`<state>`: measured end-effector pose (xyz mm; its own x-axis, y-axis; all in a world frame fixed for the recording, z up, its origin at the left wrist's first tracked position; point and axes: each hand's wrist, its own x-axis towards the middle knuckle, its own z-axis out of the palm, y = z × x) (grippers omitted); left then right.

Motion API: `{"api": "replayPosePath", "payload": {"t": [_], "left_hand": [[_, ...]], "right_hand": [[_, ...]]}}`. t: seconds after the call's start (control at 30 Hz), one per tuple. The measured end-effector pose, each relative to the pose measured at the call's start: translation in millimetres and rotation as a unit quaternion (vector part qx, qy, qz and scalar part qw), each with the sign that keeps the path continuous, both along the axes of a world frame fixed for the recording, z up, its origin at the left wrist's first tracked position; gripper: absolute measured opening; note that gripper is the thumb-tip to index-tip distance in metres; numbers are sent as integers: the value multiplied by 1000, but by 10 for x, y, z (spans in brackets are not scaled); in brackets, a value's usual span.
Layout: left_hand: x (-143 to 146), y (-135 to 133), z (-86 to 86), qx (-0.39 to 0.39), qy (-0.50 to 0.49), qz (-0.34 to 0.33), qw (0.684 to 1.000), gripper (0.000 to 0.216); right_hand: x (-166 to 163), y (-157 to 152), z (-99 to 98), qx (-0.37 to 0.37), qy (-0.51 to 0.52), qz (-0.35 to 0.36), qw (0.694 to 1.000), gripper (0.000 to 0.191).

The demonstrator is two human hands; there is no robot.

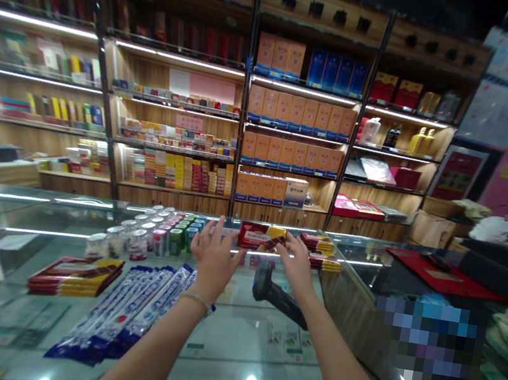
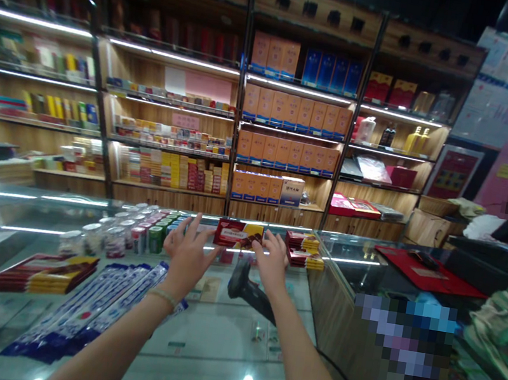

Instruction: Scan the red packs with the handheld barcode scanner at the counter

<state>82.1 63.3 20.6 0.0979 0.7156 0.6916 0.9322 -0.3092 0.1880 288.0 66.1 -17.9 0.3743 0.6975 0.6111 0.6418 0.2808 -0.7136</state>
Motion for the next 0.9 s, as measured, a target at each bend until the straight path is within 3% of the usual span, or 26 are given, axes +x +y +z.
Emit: {"api": "replayPosePath", "payload": {"t": [0.17, 0.27, 0.7, 0.9], "left_hand": [[8, -8, -2, 6, 26, 4, 1000, 74], [14, -29, -22, 18, 59, -22, 998, 79], [27, -53, -43, 32, 65, -43, 996, 61], [17, -2, -84, 104, 19, -55, 993, 52]], "right_hand": [[-44, -35, 29, 14, -5, -8, 1000, 27], [-91, -76, 51, 6, -16, -14, 1000, 23], [-243, -237, 168, 17, -40, 29, 999, 18], [-284, -386, 221, 46, -65, 145, 986, 35]]}}
